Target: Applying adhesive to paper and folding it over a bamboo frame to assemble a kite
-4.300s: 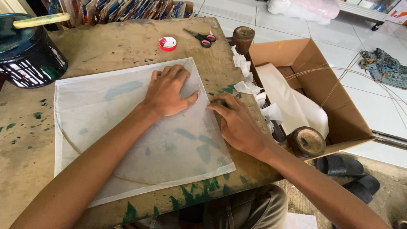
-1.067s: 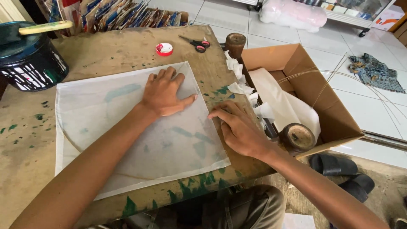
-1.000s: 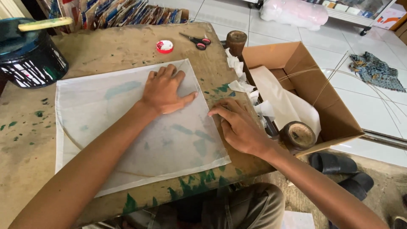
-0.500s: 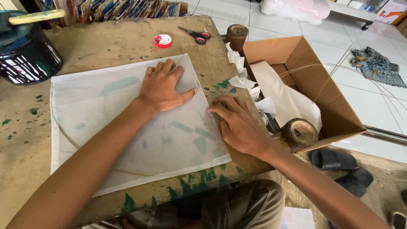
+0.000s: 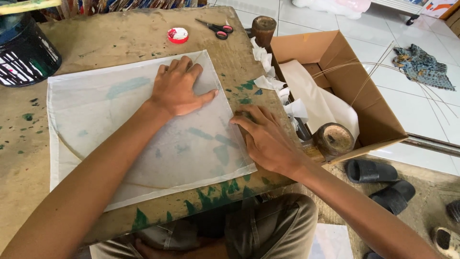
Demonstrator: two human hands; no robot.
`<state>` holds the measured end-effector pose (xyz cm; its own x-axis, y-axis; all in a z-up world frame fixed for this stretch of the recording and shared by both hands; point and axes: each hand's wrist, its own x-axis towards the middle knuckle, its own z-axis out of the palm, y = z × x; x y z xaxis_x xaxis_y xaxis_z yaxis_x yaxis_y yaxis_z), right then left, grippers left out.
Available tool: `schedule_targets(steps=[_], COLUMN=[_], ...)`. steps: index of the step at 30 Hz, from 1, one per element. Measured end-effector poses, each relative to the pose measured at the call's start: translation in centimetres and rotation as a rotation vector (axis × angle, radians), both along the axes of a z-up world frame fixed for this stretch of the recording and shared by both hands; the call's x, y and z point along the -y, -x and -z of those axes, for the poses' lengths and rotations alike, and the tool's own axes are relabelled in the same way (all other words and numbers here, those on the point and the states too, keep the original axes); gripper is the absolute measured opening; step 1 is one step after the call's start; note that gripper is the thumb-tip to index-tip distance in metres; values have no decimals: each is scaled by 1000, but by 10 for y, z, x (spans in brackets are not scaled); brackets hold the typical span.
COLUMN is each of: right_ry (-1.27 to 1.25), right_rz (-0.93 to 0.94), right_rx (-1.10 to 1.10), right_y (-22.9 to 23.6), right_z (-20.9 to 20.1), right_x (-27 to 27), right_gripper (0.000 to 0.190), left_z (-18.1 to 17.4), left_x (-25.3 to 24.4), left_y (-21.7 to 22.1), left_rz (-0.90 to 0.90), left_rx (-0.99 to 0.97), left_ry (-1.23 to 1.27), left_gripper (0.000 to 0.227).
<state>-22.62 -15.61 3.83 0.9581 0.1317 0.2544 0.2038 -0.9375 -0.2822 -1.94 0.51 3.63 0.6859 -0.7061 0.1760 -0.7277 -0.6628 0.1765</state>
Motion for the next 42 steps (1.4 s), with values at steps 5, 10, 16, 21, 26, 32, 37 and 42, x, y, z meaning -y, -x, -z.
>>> schedule_targets(steps=[5,10,16,21,26,32,37,42], right_ry=[-32,-54,-44,-102,-90,-81,-114,-336], right_rz=[-9,-11,-13,-31,-38,-8,-14,-13], right_rx=[18,6,7,-3,36,10,44,43], right_y=[6,14,27,37,43,53,61,61], right_z=[1,6,0,-3,5,3,-1,14], right_x=[-1,1,-5,-8,-9,-12,-17,-12], right_gripper=[48,51,50,48,47,46,44,45], left_z=[0,1,1,2,1,-2,1,2], left_x=[-1,0,0,0,0,0,1,1], left_y=[2,0,2,0,0,0,0,2], left_rz=[-14,-6,-11,-9,-12,-7,-9,-28], left_rx=[4,13,19,11,19,-4,-29,-3], left_ry=[-14,1,-14,-20,-18,-30,-37,15], left_gripper=[64,64,65,66,66,67,67,66])
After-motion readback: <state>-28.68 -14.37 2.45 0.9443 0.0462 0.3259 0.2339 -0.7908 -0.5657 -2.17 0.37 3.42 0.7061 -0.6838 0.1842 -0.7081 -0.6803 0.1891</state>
